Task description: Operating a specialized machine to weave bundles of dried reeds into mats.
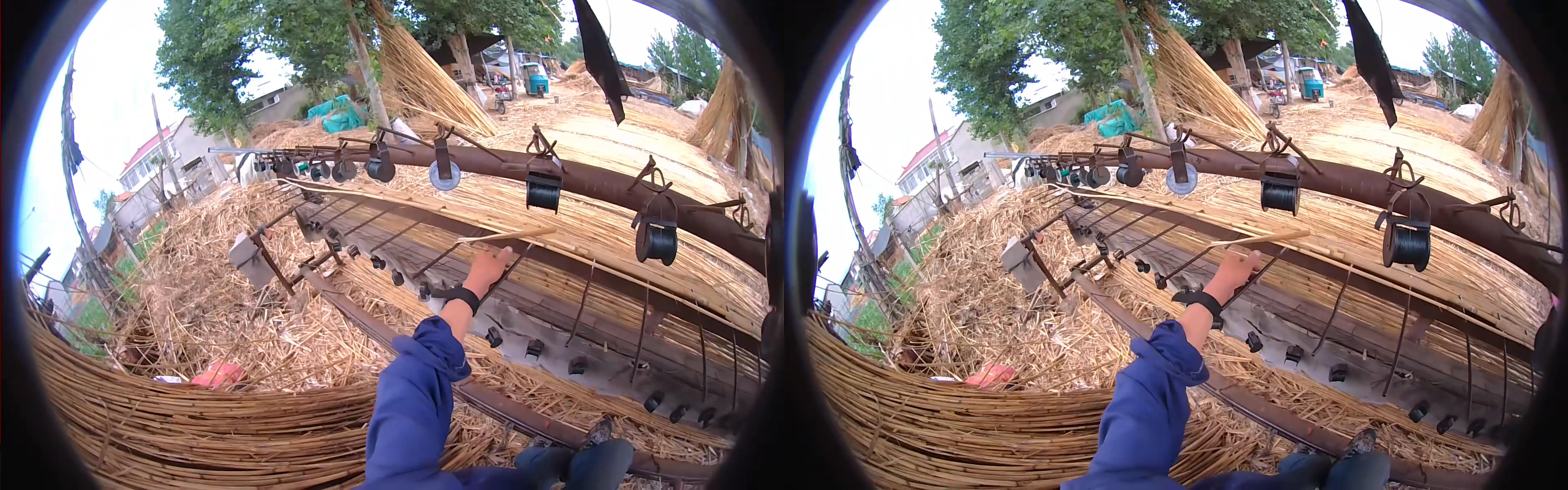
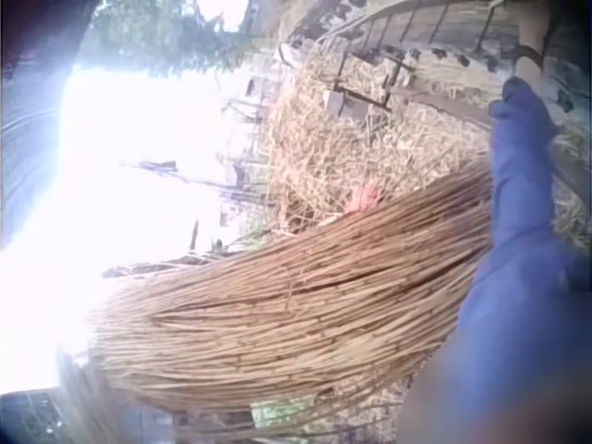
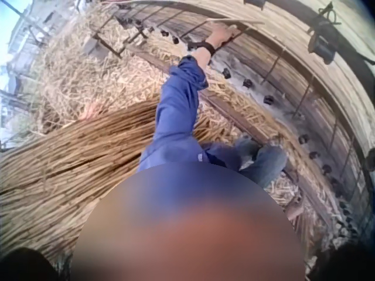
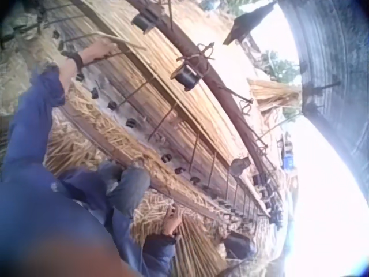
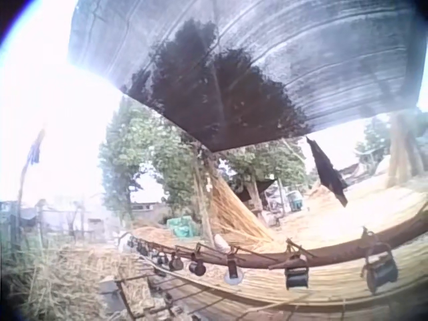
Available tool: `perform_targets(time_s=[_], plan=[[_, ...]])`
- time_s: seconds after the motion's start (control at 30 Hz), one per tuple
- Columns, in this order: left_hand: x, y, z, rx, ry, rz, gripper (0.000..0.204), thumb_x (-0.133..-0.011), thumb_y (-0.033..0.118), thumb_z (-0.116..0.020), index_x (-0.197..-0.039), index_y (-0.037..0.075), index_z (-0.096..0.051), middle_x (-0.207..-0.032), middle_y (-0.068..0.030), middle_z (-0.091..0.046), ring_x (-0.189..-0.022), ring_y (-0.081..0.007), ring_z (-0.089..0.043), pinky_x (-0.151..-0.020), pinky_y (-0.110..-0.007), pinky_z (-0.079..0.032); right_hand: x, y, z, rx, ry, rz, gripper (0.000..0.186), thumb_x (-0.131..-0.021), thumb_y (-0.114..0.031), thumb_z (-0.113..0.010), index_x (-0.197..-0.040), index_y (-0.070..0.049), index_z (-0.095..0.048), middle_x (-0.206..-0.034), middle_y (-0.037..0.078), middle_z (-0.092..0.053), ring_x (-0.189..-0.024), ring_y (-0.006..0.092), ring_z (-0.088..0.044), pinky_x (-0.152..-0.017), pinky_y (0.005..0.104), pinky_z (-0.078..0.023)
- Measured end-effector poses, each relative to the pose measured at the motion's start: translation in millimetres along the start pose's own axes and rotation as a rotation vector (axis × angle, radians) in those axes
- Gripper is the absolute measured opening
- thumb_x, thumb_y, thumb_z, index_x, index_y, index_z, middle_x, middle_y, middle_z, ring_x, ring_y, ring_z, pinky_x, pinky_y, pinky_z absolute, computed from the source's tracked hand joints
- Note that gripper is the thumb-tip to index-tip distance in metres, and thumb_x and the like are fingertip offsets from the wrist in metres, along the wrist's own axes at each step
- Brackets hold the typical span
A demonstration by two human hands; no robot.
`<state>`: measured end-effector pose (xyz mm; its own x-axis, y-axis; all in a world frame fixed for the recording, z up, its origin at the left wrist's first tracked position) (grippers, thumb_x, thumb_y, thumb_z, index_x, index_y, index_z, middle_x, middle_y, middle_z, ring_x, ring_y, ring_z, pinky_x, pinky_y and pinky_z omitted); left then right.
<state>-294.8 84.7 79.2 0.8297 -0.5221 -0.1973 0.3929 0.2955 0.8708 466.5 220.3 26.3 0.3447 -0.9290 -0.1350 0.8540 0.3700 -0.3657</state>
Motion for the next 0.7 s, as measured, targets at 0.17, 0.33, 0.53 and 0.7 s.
perform_targets(time_s=[0.17, 0.33, 0.53, 0.7], plan=[[129.9, -14.0, -2.3, 0.644, 0.001, 0.389, 0.027, -0.088, 0.029, -0.050, -0.086, 0.003, -0.058, -0.060, -0.0024, -0.054, -0.042, -0.0084, -0.041, -0.037, -0.025, -0.032, 24.0, -70.2, -30.4, 0.020, -0.062, 0.234, 0.035, -0.084, -0.026, -0.058, -0.113, -0.006, -0.055, -0.109, 0.018, -0.056, -0.102, 0.0361, -0.052, -0.085, 0.0426, -0.042], [270.7, -18.6, -65.7, 0.250, -0.319, 0.133, 0.027, -0.086, 0.024, -0.051, -0.083, -0.001, -0.060, -0.061, -0.0062, -0.057, -0.056, -0.0123, -0.053, -0.055, -0.027, -0.042, 36.6, -152.3, -26.6, 0.125, -0.066, 0.438, 0.044, -0.080, -0.028, -0.061, -0.116, -0.004, -0.051, -0.119, 0.020, -0.048, -0.108, 0.0397, -0.047, -0.091, 0.0434, -0.038], [376.8, -21.6, -154.8, 0.109, -0.599, -0.106, 0.026, -0.083, 0.025, -0.053, -0.090, 0.001, -0.062, -0.070, -0.0139, -0.062, -0.065, -0.0277, -0.060, -0.062, -0.036, -0.045, 44.9, -133.2, -42.8, 0.101, -0.091, 0.515, 0.049, -0.079, -0.027, -0.062, -0.120, -0.004, -0.047, -0.123, 0.024, -0.044, -0.110, 0.0400, -0.044, -0.094, 0.0429, -0.037], [414.8, 27.3, -191.0, 0.022, -0.738, -0.346, 0.025, -0.086, 0.025, -0.052, -0.090, 0.002, -0.060, -0.077, -0.0141, -0.061, -0.073, -0.0287, -0.059, -0.068, -0.036, -0.045, 54.2, -101.9, -88.0, 0.017, -0.317, 0.374, 0.052, -0.080, -0.028, -0.061, -0.123, -0.004, -0.046, -0.126, 0.024, -0.043, -0.113, 0.0406, -0.042, -0.096, 0.0459, -0.034]])
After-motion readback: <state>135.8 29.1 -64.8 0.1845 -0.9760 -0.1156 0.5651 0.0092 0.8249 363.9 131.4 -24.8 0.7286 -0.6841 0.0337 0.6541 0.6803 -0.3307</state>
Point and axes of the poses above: each hand's wrist, its own x-axis away from the middle knuckle, its own z-axis out of the back of the hand, y = z × x, the point moved 10 cm from there along -x, towards the middle knuckle
